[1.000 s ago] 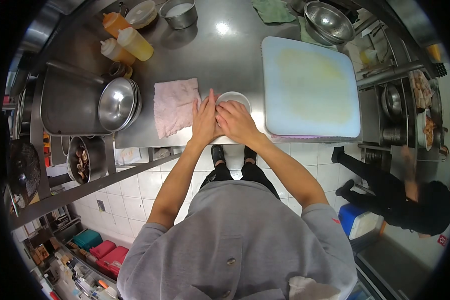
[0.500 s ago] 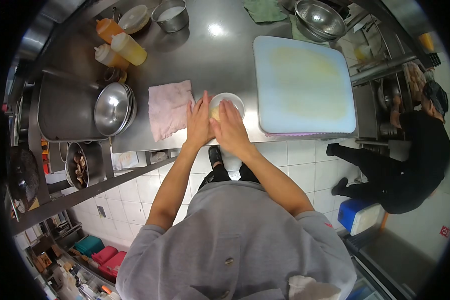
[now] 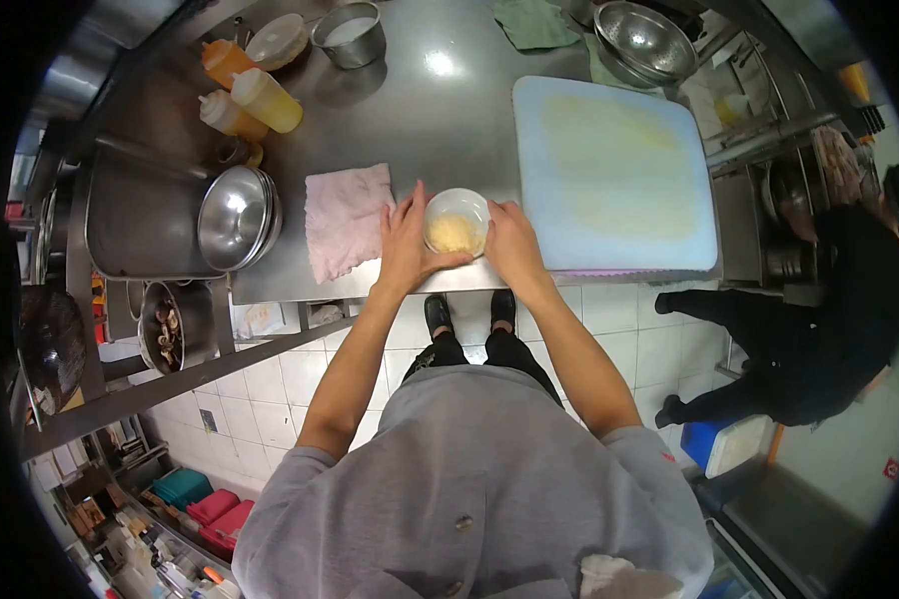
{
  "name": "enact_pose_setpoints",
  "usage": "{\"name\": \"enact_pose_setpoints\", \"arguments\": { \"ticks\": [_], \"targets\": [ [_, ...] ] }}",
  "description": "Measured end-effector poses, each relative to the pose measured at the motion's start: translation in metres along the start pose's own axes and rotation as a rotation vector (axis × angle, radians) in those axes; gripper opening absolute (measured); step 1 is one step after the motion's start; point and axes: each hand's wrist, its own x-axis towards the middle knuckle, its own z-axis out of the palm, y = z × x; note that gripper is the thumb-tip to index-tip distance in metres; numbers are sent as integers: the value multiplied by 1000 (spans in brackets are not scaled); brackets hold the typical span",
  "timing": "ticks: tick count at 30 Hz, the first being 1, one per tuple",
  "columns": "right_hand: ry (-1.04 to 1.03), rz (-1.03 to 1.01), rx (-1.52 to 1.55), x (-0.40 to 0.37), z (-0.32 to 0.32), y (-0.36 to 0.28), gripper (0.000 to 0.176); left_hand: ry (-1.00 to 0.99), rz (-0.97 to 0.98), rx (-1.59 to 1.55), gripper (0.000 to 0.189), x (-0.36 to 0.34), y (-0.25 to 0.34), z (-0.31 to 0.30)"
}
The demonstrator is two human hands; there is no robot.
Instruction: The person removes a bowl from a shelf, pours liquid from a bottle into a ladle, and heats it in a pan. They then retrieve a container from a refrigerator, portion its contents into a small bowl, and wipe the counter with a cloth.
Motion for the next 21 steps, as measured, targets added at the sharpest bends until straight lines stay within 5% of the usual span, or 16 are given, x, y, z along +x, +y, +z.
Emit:
{"name": "enact_pose_setpoints", "arguments": {
  "ticks": [5, 6, 9, 11, 13, 14, 16, 17, 21],
  "targets": [
    [19, 117, 215, -18, -59, -30, 40, 101, 14, 16, 106, -5, 5, -40],
    [-26, 190, 450, -29, -79, -32, 41, 111, -83, -22, 86, -2, -11, -47],
    [-196, 295, 866, -64, -142, -22, 43, 193, -194, 341, 77, 6, -52, -54],
    [-297, 422, 1253, -105, -159, 19, 45, 79, -245, 467, 78, 3, -71, -47],
    [-213, 748, 740, -155, -155, 61, 50, 47, -198, 542, 79, -10, -77, -38],
    [-300, 698, 216, -213, -136, 141, 58, -19, -216, 521, 82, -19, -75, -42],
    [-873, 686, -723, -267, -141, 135, 68, -50, -179, 543, 88, -39, -80, -51],
    [-1089, 712, -548, -269, -151, 116, 64, -96, -209, 530, 90, -42, -79, -57],
    [-612, 808, 367, -253, -144, 60, 56, -222, -256, 520, 98, -33, -67, -78]
  ]
}}
